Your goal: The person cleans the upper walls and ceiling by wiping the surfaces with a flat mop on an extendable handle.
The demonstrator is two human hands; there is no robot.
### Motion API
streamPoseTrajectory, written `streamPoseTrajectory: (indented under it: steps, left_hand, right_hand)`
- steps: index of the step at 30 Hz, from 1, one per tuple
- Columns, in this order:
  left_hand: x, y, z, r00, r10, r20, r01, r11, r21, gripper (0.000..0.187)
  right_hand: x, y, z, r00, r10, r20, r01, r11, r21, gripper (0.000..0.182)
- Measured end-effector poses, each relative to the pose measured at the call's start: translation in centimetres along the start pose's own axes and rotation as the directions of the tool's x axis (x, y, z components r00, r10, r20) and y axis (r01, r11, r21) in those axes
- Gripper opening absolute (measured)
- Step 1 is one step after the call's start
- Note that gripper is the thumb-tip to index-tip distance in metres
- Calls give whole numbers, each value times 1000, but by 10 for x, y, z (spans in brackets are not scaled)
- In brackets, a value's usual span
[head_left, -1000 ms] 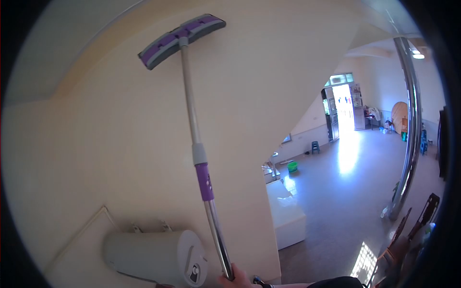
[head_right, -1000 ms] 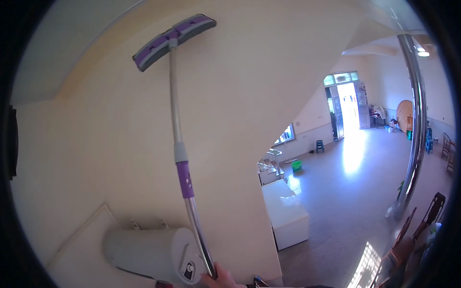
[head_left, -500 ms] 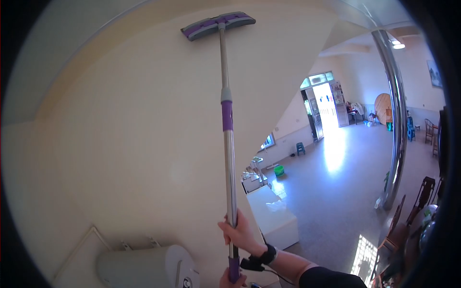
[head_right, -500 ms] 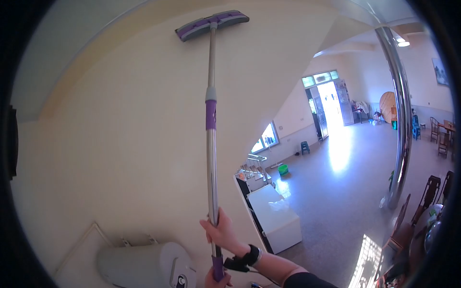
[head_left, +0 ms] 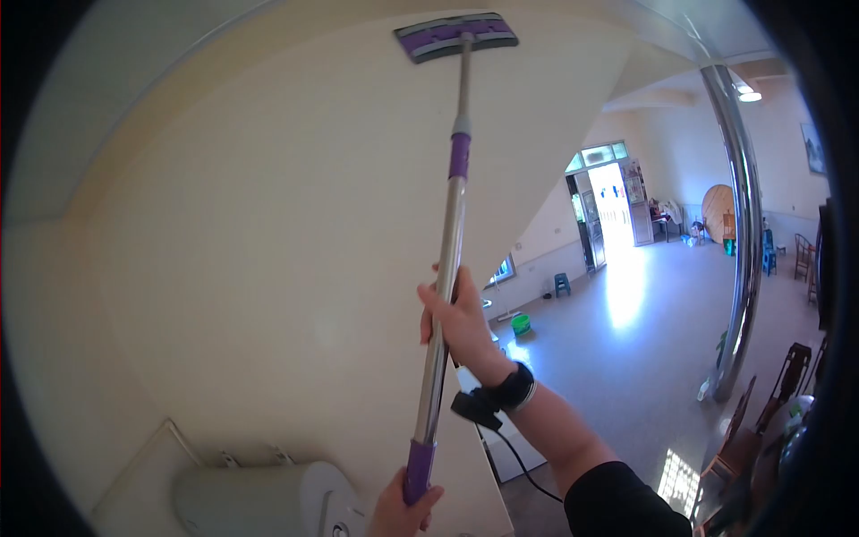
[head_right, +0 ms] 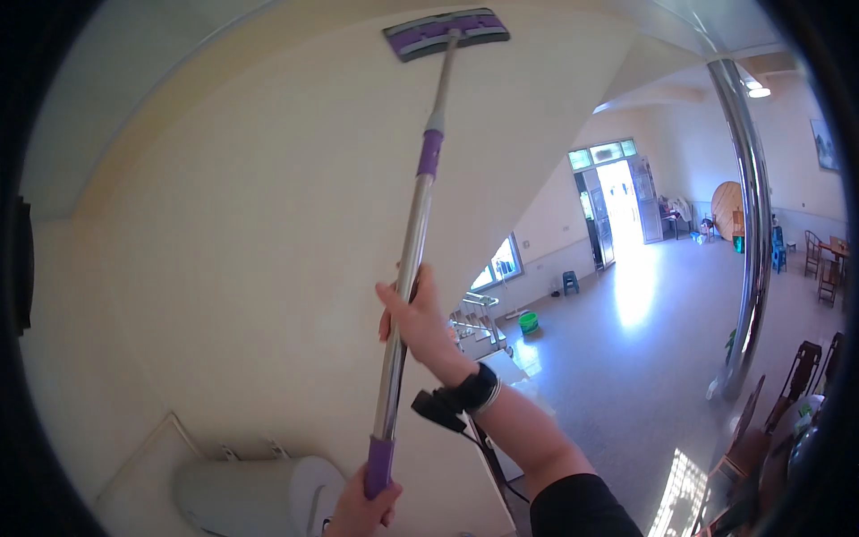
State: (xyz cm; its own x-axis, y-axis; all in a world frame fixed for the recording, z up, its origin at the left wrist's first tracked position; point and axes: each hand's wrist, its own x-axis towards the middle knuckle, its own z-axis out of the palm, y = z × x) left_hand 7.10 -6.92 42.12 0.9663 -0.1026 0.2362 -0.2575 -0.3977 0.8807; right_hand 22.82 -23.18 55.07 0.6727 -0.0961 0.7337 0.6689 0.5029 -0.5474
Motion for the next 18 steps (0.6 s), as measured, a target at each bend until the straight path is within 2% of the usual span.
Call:
streamPoseTrajectory:
  steps: [1,3,5,7,12,14,17,18]
  left_hand:
    - [9,12,-7,1000,2,-5,-2,1000,-6,18]
    - [30,37,-24,981,-63,184,74,996,-54,28]
    - [42,71,-38,988,18,154,-12,999,-41,28]
    - [58,97,-54,987,45,152,-40,999,-36,29]
    - [56,141,-82,989,90,117,-83,994,-69,24]
    - [45,141,-87,991,101,83,-94,992,-82,20]
    - [21,122,-71,994,99,43,-95,992,-85,27]
    - [5,105,-65,997,74,28,-71,991,-115,22]
  right_hand:
    - [12,-6,-3,1000,0,8,0,1000,-2,40]
    - [40,-15,-11,998,-59,-17,59,998,10,41]
    - [71,-28,-14,994,-106,-32,106,994,7,44]
    - [98,-48,-9,990,-97,-100,95,995,-28,46]
    - [150,-77,-6,988,-118,-102,114,993,-43,42]
    - [159,-81,-3,985,-141,-98,137,989,-47,42]
    - [140,-75,-8,981,-165,-102,163,986,-25,39]
    - [127,-66,-7,985,-170,-39,167,984,-68,37]
